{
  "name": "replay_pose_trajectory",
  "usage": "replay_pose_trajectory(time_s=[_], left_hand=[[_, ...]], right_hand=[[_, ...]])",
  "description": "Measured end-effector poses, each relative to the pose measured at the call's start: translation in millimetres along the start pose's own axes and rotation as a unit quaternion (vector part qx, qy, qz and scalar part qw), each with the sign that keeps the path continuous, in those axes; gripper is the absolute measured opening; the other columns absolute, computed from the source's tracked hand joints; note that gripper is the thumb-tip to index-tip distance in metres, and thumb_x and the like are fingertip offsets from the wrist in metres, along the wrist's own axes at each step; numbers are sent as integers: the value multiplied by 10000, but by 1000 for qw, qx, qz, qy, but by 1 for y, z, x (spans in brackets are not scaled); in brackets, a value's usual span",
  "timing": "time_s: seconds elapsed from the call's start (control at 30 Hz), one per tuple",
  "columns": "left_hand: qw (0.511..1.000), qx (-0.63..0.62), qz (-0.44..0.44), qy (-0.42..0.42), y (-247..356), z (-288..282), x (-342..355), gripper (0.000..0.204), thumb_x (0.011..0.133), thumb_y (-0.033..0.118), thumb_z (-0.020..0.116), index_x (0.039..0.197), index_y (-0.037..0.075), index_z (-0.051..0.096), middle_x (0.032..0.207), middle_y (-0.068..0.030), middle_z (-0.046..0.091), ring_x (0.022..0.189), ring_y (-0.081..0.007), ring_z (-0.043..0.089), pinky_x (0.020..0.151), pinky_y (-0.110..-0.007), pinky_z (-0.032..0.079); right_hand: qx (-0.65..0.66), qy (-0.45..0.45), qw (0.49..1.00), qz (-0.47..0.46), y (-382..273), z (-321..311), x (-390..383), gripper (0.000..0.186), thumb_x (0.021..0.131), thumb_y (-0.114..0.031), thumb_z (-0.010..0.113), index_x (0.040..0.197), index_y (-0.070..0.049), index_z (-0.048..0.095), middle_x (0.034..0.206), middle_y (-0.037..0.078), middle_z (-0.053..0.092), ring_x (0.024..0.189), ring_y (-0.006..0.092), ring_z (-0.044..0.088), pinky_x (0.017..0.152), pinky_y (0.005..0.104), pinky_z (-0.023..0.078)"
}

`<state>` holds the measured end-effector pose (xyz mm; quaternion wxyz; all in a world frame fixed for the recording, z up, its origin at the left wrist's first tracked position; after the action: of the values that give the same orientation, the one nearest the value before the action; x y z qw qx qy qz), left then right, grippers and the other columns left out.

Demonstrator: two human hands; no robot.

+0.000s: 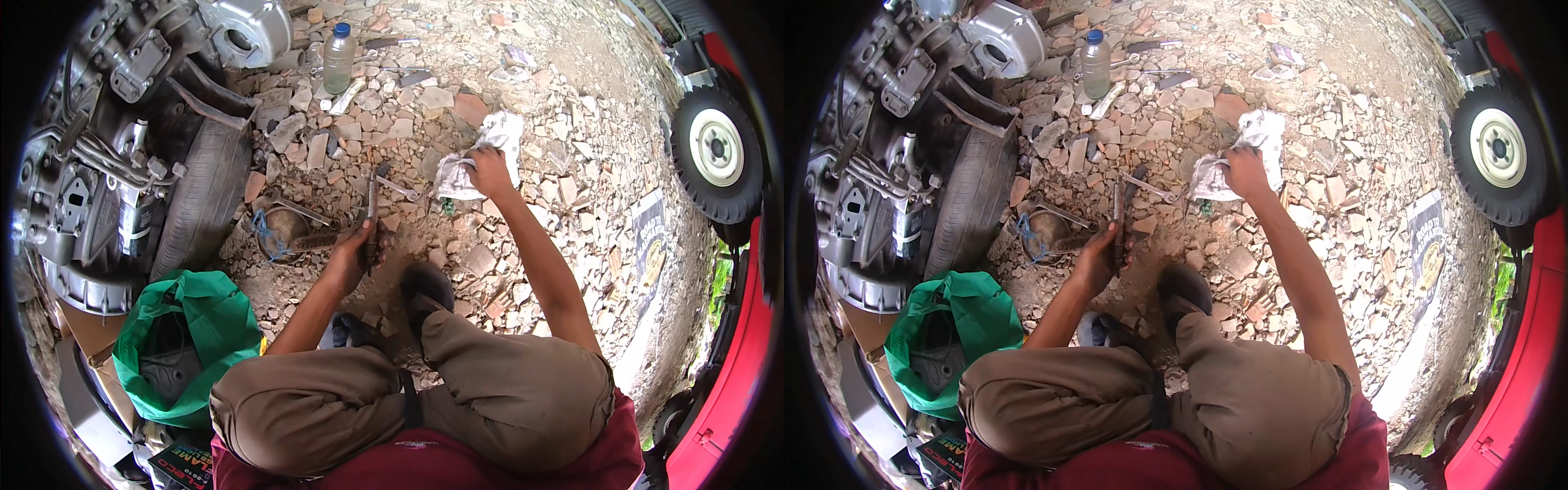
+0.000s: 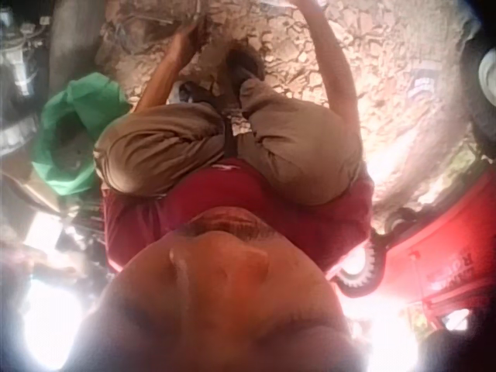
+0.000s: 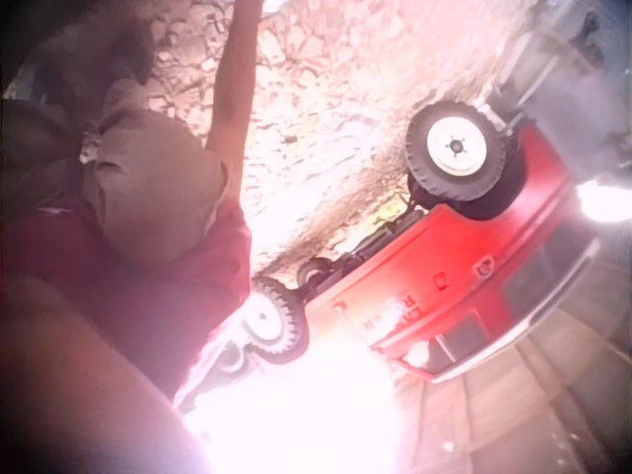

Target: The person works on a car engine block placed on the ground, using a wrench to loosen and remove bolts from the cylinder head. They then use a hammer and a metal rod to tap out a component, followed by cleaning the rod with a rag.

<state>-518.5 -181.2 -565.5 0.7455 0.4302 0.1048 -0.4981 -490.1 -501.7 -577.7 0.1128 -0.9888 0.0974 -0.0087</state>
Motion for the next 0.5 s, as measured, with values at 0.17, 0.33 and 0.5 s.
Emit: replay_pose_trajectory(time_s=[0.17, 0.33, 0.5], left_hand=[[998, -39, 26, -32, 16, 0, -3, 335, 1019, 404, 484, 1101, 87, 551, 879, -39, 584, 762, -184, 587, 635, -308, 424], [994, -81, 77, 3, 52, 2, -15, 316, 1028, 379, 477, 1129, 88, 548, 965, -56, 615, 854, -208, 611, 760, -338, 470], [971, 49, 232, 37, 80, -19, -27, 427, 1024, 290, 497, 1339, 2, 484, 1240, -138, 585, 1125, -234, 564, 999, -367, 448]], right_hand=[[340, 25, 938, 61, -31, -104, -8, 290, 891, -264, 716, 1021, -5, 692, 883, 131, 713, 813, 251, 658, 764, 344, 506], [659, 9, 743, 115, -117, -133, -28, 470, 919, -344, 690, 1181, 42, 642, 1066, 136, 689, 986, 211, 634, 914, 312, 478], [470, -29, 881, -48, -286, -79, -52, 622, 982, -356, 592, 1402, 62, 404, 1370, 265, 501, 1303, 337, 474, 1078, 414, 382]])
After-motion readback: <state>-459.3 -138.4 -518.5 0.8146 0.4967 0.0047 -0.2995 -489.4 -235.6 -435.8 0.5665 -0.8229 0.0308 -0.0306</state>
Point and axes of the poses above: each hand's wrist, its own x-axis towards the middle knuckle, its own z-axis out of the palm, y = z × x, the point moved 10 cm from there along x, towards the middle knuckle
